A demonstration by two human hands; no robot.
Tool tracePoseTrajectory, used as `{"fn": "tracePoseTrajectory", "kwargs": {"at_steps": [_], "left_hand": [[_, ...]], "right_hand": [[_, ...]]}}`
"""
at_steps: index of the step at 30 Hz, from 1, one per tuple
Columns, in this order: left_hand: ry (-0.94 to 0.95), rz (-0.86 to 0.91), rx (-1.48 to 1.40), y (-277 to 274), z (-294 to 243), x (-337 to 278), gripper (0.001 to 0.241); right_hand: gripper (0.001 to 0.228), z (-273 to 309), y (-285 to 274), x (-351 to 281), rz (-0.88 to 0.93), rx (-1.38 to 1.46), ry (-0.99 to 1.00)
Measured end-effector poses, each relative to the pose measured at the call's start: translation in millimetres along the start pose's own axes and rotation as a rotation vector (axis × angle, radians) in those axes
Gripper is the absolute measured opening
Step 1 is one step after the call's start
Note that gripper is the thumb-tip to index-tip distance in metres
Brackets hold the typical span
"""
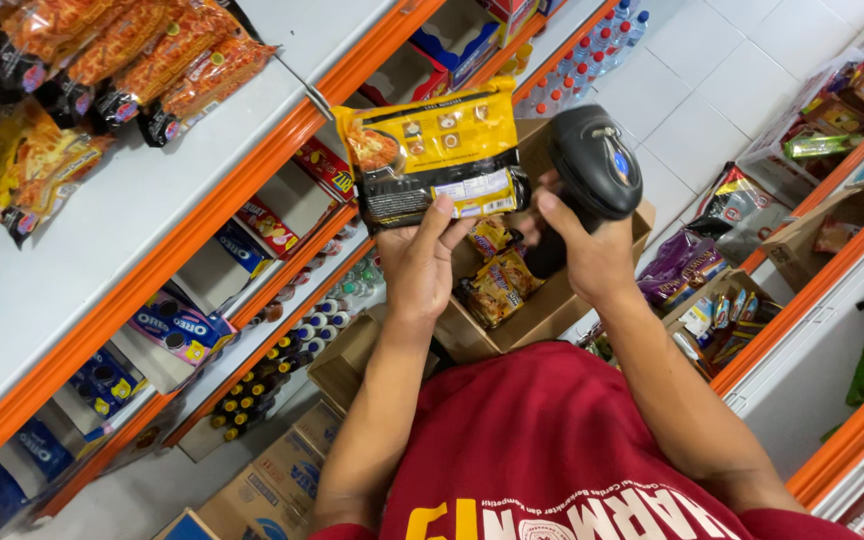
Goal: The person scans individual instant noodle packets with a handheld barcode scanner and places them into a cardboard box on the floor.
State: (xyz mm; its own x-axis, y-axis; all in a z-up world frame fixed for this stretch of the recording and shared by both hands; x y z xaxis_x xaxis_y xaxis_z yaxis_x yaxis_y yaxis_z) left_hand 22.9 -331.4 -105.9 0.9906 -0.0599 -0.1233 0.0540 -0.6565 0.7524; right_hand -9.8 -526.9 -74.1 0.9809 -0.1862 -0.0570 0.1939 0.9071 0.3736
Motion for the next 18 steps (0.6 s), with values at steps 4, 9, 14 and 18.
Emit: {"fn": "tracePoseTrajectory", "kwargs": {"at_steps": [4, 9, 14, 18], "left_hand": [[0.052, 0.002, -0.034, -4, -9, 9, 0.021], [0.056, -0.026, -0.027, -4, -9, 15, 0.019], [0.057, -0.03, -0.024, -5, -9, 17, 0.02], [0.049, -0.05, -0.027, -9, -7, 18, 0.019]], "right_hand": [[0.022, 3, 5, -24, 0.051, -0.255, -0.026], [0.02, 3, 22, -46, 0.206, -0.582, -0.045], [0.015, 8, 27, -48, 0.208, -0.629, -0.061], [0.015, 9, 28, -49, 0.197, -0.622, -0.063]]}}
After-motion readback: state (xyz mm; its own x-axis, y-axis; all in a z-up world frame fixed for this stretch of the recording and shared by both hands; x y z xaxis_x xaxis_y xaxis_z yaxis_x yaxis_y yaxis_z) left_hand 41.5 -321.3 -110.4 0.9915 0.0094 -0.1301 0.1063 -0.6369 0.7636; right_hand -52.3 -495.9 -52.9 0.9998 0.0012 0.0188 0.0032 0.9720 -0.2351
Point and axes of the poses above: each hand's wrist, its own x-axis towards the middle knuckle, its own y-axis out of the palm, z = x × y, the point moved 6 cm from there along x, towards the middle knuckle
